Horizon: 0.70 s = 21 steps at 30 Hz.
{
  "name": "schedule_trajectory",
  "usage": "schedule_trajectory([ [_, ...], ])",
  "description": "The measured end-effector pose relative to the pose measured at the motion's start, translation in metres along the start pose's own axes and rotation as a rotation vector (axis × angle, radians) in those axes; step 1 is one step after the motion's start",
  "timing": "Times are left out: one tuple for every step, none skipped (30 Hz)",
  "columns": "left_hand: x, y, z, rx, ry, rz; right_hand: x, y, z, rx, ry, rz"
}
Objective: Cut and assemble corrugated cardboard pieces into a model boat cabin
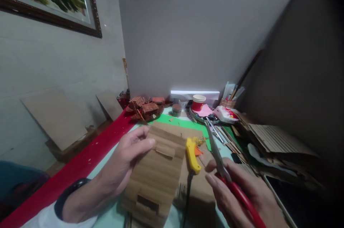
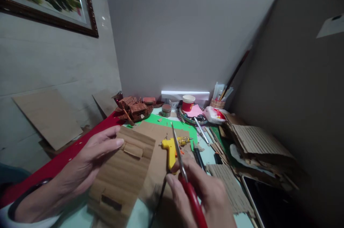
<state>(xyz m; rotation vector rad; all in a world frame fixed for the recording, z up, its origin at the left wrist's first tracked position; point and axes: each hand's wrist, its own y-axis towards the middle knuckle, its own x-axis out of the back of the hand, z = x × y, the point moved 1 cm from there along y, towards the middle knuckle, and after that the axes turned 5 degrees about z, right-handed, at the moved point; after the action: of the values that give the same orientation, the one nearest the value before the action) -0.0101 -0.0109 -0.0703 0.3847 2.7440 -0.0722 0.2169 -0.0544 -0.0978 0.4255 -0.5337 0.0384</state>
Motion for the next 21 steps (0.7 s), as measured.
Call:
schedule_trajectory([
  [-0.001, -0.001, 0.001, 0.020, 0.011, 0.034, 0.002, 0.003, 0.001, -0.079, 0.096, 0.038],
  [-0.003, -0.002, 0.003, 0.032, 0.025, 0.065, 0.002, 0.004, 0.002, -0.153, 0.192, 0.086],
  [-0.005, -0.003, 0.005, 0.035, 0.048, 0.086, 0.001, 0.005, 0.001, -0.219, 0.283, 0.140],
  [-0.006, -0.004, 0.008, 0.029, 0.077, 0.099, 0.000, 0.005, 0.001, -0.269, 0.375, 0.198],
  [-0.007, -0.005, 0.011, 0.021, 0.110, 0.109, -0.002, 0.004, 0.000, -0.305, 0.464, 0.255],
  [-0.008, -0.006, 0.014, 0.010, 0.149, 0.113, -0.004, 0.002, 0.000, -0.335, 0.539, 0.299],
  [-0.008, -0.006, 0.016, -0.003, 0.201, 0.105, -0.006, 0.001, 0.001, -0.358, 0.598, 0.330],
  [-0.008, -0.006, 0.018, -0.017, 0.275, 0.095, -0.007, -0.001, 0.002, -0.376, 0.643, 0.356],
  [-0.008, -0.007, 0.020, -0.031, 0.359, 0.080, -0.008, -0.002, 0.003, -0.390, 0.672, 0.375],
  [-0.007, -0.007, 0.021, -0.043, 0.442, 0.063, -0.009, -0.003, 0.004, -0.404, 0.681, 0.379],
  [-0.006, -0.007, 0.021, -0.055, 0.515, 0.046, -0.009, -0.003, 0.004, -0.416, 0.684, 0.379],
  [-0.006, -0.008, 0.020, -0.064, 0.576, 0.038, -0.011, -0.003, 0.004, -0.423, 0.689, 0.375],
  [-0.006, -0.008, 0.019, -0.066, 0.622, 0.040, -0.012, -0.003, 0.003, -0.430, 0.707, 0.373],
  [-0.006, -0.009, 0.017, -0.070, 0.661, 0.049, -0.014, -0.003, 0.002, -0.438, 0.727, 0.369],
  [-0.007, -0.010, 0.016, -0.078, 0.698, 0.060, -0.015, -0.002, 0.000, -0.436, 0.749, 0.364],
  [-0.007, -0.011, 0.015, -0.083, 0.737, 0.080, -0.017, -0.002, -0.002, -0.429, 0.767, 0.364],
  [-0.008, -0.011, 0.014, -0.092, 0.761, 0.100, -0.018, -0.001, -0.004, -0.423, 0.783, 0.358],
  [-0.008, -0.011, 0.014, -0.086, 0.762, 0.118, -0.018, 0.000, -0.005, -0.423, 0.791, 0.354],
  [-0.008, -0.011, 0.014, -0.062, 0.738, 0.140, -0.018, 0.000, -0.006, -0.427, 0.795, 0.353],
  [-0.008, -0.010, 0.016, -0.034, 0.700, 0.166, -0.017, 0.001, -0.006, -0.434, 0.792, 0.350],
  [-0.007, -0.010, 0.018, -0.004, 0.657, 0.194, -0.017, 0.001, -0.006, -0.444, 0.790, 0.352],
])
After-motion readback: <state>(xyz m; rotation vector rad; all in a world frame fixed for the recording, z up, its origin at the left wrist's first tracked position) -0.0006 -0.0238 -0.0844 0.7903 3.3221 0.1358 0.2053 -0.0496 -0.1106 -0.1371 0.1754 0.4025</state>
